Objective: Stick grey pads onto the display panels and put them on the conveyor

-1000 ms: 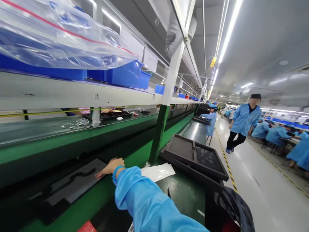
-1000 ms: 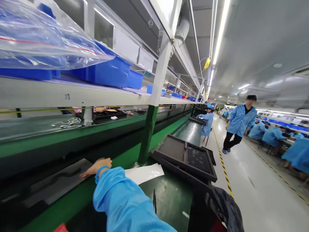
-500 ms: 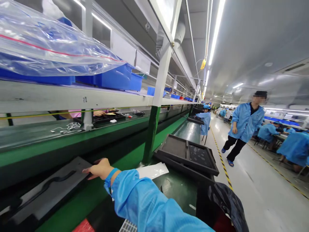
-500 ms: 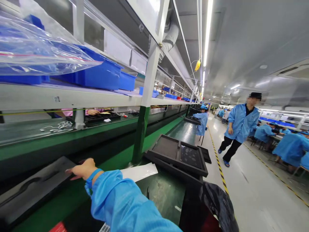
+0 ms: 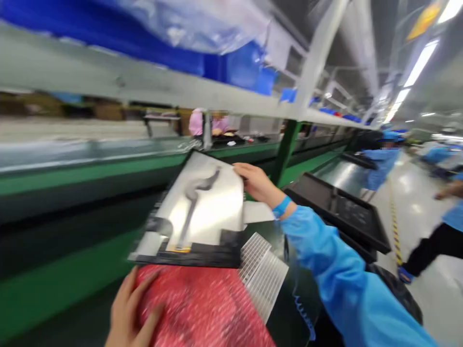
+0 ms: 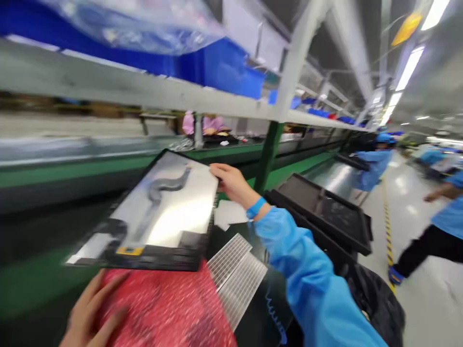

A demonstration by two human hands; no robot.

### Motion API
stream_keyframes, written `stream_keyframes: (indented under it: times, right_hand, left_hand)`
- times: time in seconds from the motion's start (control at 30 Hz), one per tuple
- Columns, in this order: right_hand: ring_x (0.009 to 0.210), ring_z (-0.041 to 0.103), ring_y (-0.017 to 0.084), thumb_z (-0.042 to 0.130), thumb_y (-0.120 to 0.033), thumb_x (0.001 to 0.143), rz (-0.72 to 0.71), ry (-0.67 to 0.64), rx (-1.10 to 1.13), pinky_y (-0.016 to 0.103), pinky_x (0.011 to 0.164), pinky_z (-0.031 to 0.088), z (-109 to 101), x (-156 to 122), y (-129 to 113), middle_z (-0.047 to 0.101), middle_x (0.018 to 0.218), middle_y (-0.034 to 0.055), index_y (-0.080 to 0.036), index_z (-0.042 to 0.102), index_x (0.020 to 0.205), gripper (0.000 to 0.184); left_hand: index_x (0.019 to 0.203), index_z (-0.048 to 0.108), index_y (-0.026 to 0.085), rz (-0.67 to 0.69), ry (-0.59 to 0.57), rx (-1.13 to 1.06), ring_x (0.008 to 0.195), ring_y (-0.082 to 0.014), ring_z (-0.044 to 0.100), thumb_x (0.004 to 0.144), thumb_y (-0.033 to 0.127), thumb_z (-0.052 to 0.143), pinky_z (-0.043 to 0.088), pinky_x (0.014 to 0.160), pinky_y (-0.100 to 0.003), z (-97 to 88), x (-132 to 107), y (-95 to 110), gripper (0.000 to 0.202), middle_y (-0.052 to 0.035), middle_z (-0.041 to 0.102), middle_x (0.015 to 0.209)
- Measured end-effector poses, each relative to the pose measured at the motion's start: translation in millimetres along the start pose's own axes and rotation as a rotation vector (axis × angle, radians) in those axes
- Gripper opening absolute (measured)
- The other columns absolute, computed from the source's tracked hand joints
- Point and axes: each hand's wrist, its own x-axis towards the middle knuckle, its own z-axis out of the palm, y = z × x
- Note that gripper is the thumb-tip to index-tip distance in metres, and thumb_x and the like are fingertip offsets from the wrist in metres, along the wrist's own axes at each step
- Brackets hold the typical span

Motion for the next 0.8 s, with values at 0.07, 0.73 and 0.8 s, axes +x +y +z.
stream_keyframes:
  times: [0.07, 0.73, 0.8]
  right_hand:
    - [0.075, 0.069, 0.012, 0.085, -0.031, 0.087, 0.048, -0.059, 0.021, 0.022, 0.066, 0.056, -13.8, -23.2, 15.5, 0.076, 0.088, -0.0014, -0.02, 0.075, 0.101, 0.02]
    - [0.062, 0.065, 0.016, 0.085, -0.042, 0.079, 0.042, -0.414, -0.328, 0.029, 0.061, 0.054, 23.9, -68.1, 134.6, 0.071, 0.068, -0.002, -0.02, 0.077, 0.095, 0.028]
    - [0.072, 0.069, 0.016, 0.085, -0.039, 0.08, -0.032, -0.33, -0.378, 0.03, 0.07, 0.056, 4.8, -67.7, 117.5, 0.077, 0.085, 0.0013, -0.021, 0.077, 0.099, 0.027]
  left_hand:
    - [0.152, 0.05, 0.037, -0.156, 0.044, -0.181, 0.155, -0.0377, 0.036, 0.105, 0.051, 0.044, 0.034, 0.127, -0.066, 0.2, -16.0, 2.3, 0.049, -0.0076, 0.044, 0.162]
    - [0.149, 0.049, 0.024, -0.254, 0.045, -0.284, 0.157, -0.0364, 0.034, 0.097, 0.061, 0.059, 0.027, 0.13, -0.062, 4.5, -12.6, 15.9, 0.064, -0.0161, 0.043, 0.164]
    - [0.148, 0.05, 0.027, -0.238, 0.07, -0.239, 0.155, -0.0374, 0.037, 0.097, 0.063, 0.057, 0.029, 0.129, -0.064, 5.7, -10.0, 13.8, 0.063, -0.0138, 0.046, 0.161]
